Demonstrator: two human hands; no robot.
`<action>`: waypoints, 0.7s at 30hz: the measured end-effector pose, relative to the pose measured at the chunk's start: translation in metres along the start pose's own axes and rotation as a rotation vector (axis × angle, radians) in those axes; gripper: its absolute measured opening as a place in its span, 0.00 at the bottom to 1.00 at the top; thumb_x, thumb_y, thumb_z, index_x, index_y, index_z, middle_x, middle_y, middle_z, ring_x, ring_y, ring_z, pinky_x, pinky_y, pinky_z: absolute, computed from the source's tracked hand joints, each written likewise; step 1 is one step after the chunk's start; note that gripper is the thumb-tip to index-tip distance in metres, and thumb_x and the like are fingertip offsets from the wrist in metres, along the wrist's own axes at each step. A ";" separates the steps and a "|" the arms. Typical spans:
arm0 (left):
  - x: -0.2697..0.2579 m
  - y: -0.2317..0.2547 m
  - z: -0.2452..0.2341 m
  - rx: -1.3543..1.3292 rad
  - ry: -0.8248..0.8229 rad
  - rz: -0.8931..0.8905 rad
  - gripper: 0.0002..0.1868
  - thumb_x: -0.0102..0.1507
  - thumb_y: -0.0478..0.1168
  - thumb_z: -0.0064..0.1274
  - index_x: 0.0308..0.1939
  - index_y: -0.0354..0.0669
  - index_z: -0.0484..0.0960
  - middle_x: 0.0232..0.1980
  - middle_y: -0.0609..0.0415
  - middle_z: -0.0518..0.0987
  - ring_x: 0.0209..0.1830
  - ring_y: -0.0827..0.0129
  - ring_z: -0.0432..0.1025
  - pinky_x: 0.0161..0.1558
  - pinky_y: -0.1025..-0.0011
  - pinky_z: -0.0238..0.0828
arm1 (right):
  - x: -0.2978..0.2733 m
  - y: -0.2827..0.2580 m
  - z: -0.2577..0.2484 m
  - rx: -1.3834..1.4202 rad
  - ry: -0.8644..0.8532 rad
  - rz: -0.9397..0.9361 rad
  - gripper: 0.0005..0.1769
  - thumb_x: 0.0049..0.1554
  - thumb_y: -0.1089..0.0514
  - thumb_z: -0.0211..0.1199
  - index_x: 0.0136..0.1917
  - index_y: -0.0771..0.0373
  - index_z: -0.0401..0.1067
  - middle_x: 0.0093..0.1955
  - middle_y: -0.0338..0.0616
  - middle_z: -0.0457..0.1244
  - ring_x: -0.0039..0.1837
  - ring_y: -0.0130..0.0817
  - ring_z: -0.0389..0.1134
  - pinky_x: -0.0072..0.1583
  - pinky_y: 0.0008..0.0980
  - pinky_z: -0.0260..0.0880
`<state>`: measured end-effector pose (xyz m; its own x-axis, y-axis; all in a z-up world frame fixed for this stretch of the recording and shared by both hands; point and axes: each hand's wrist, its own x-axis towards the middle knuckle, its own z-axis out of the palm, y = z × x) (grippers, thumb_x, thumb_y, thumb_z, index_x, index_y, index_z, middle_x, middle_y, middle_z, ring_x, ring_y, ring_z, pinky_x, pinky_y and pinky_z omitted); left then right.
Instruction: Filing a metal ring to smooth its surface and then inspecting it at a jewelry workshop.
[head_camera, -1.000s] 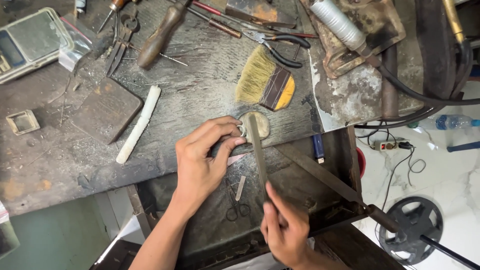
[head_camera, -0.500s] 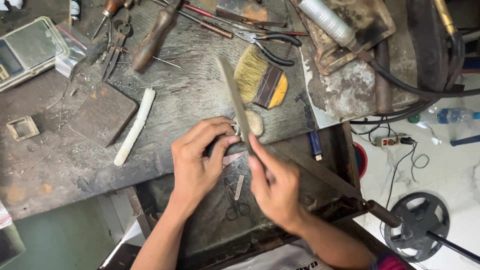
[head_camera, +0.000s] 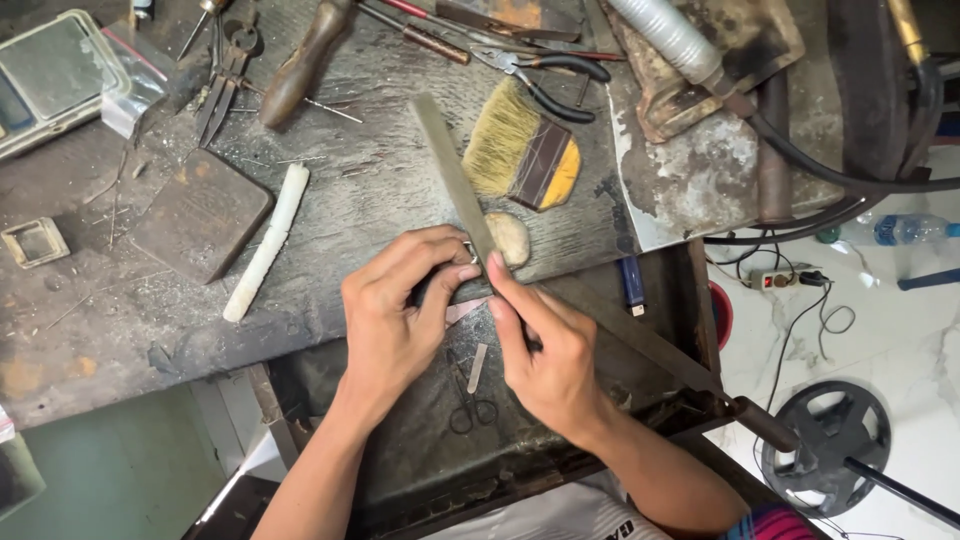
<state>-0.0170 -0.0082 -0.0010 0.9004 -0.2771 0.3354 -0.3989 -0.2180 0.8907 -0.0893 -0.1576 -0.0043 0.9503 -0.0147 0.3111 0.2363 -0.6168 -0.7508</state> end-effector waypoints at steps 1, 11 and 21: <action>0.001 0.000 0.001 0.000 -0.002 0.004 0.01 0.66 0.27 0.56 0.40 0.31 0.82 0.43 0.44 0.83 0.48 0.57 0.80 0.51 0.68 0.77 | -0.003 0.001 -0.001 -0.001 0.005 -0.001 0.18 0.65 0.68 0.57 0.67 0.73 0.68 0.63 0.58 0.69 0.59 0.42 0.76 0.59 0.33 0.78; -0.002 -0.004 0.001 -0.012 0.012 -0.029 0.01 0.66 0.27 0.57 0.40 0.32 0.82 0.45 0.46 0.83 0.48 0.59 0.80 0.51 0.69 0.77 | -0.112 -0.002 0.010 0.076 0.087 0.192 0.19 0.64 0.66 0.56 0.68 0.70 0.67 0.27 0.35 0.61 0.25 0.19 0.56 0.30 0.22 0.56; 0.002 -0.002 0.000 -0.061 0.049 -0.038 0.03 0.65 0.32 0.59 0.36 0.40 0.84 0.41 0.45 0.85 0.44 0.48 0.83 0.47 0.57 0.79 | 0.008 -0.014 -0.010 0.187 0.035 0.122 0.17 0.61 0.73 0.57 0.63 0.75 0.73 0.39 0.54 0.72 0.27 0.24 0.63 0.29 0.24 0.63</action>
<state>-0.0146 -0.0086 -0.0023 0.9228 -0.2229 0.3144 -0.3543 -0.1698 0.9196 -0.0868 -0.1574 0.0143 0.9673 -0.1091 0.2291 0.1568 -0.4526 -0.8778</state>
